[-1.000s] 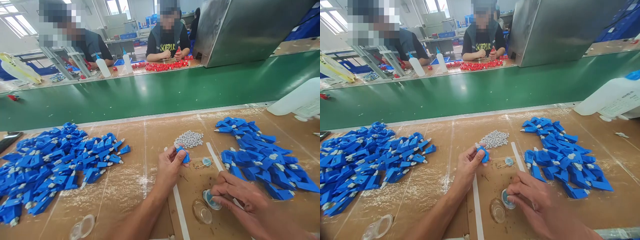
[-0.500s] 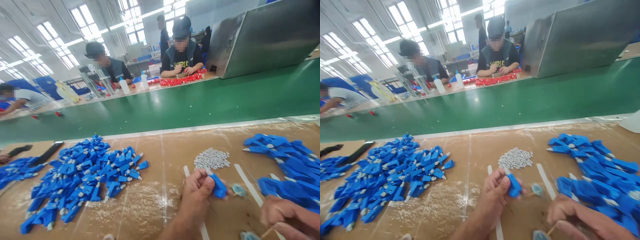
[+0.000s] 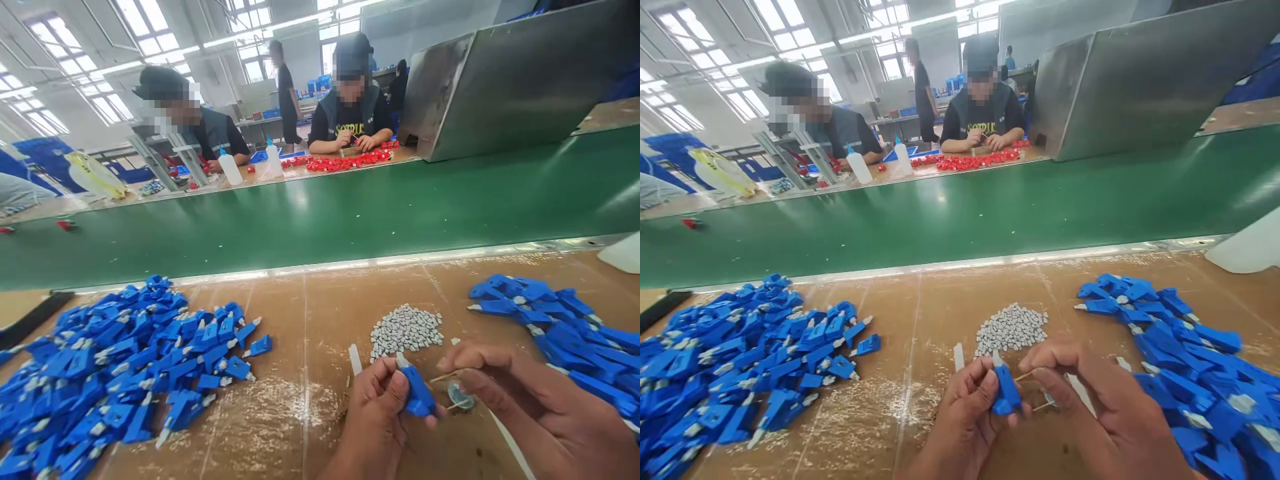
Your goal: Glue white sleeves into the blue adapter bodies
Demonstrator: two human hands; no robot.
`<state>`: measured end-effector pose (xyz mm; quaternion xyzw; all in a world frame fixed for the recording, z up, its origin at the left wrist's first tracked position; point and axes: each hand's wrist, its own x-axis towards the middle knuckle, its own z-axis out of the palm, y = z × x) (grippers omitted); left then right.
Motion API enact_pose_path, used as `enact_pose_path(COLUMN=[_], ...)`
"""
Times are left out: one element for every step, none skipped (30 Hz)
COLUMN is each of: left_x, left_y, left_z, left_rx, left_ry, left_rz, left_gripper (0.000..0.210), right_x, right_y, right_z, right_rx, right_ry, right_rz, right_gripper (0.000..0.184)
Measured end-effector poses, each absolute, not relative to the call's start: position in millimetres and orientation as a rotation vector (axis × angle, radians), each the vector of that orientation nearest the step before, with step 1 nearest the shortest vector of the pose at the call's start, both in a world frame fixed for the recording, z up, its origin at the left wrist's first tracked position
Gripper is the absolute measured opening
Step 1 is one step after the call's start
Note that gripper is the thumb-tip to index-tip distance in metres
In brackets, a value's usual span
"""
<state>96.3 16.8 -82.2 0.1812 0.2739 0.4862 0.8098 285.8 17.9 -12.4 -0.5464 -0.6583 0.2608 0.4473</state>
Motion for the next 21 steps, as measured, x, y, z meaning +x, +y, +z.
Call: enact_pose_path(left_x=[96, 96, 96, 97, 98, 98, 99, 99, 99, 99, 99, 99, 99, 99, 99, 99, 99, 100, 100, 100, 101], left_y=[17, 17, 17, 16, 16, 16, 16, 16, 16, 16, 16, 15, 16, 16, 16, 16, 17, 17, 17, 17, 17], left_z=[-81, -80, -81, -82, -83, -83, -84, -83, -83, -82, -80, -79, -77, -76, -75, -74, -73, -72, -72, -72, -72], left_rx=[0.382, 0.376, 0.371, 0.366, 0.363, 0.361, 0.358, 0.354, 0.349, 0.346, 0.344, 0.343, 0.345, 0.351, 0.355, 0.359, 0.358, 0.359, 0.359, 0.358, 0.359], left_ry=[0.581, 0.576, 0.574, 0.574, 0.577, 0.579, 0.579, 0.577, 0.574, 0.569, 0.564, 0.56, 0.557, 0.556, 0.559, 0.562, 0.567, 0.569, 0.571, 0.571, 0.567], left_rz=[1.034, 1.032, 1.031, 1.03, 1.029, 1.025, 1.024, 1.021, 1.019, 1.018, 1.018, 1.02, 1.02, 1.017, 1.016, 1.012, 1.011, 1.009, 1.009, 1.015, 1.021], left_gripper=[0.045, 0.045, 0.045, 0.045, 0.045, 0.045, 0.046, 0.046, 0.046, 0.045, 0.045, 0.044, 0.044, 0.044, 0.044, 0.045, 0.047, 0.048, 0.05, 0.051, 0.051], right_x=[283, 281, 280, 279, 278, 277, 276, 276, 275, 274, 273, 273, 273, 273, 273, 272, 272, 272, 272, 273, 273], right_y=[19, 19, 20, 21, 22, 22, 23, 24, 24, 24, 25, 25, 25, 25, 25, 25, 25, 26, 26, 26, 26], right_z=[-11, -11, -11, -11, -12, -12, -11, -11, -10, -10, -10, -10, -10, -11, -13, -14, -15, -16, -17, -17, -17], right_rx=[-1.342, -1.328, -1.32, -1.32, -1.323, -1.324, -1.322, -1.317, -1.311, -1.306, -1.307, -1.312, -1.315, -1.315, -1.313, -1.311, -1.311, -1.312, -1.313, -1.311, -1.306], right_ry=[-1.641, -1.655, -1.66, -1.655, -1.643, -1.627, -1.607, -1.589, -1.582, -1.58, -1.578, -1.573, -1.569, -1.563, -1.556, -1.548, -1.541, -1.537, -1.537, -1.542, -1.551], right_rz=[0.673, 0.707, 0.731, 0.747, 0.759, 0.771, 0.784, 0.801, 0.826, 0.85, 0.866, 0.871, 0.873, 0.873, 0.875, 0.878, 0.881, 0.884, 0.884, 0.882, 0.883], right_gripper=[0.035, 0.037, 0.038, 0.039, 0.039, 0.039, 0.039, 0.04, 0.04, 0.04, 0.041, 0.042, 0.042, 0.042, 0.042, 0.041, 0.041, 0.041, 0.041, 0.041, 0.041])
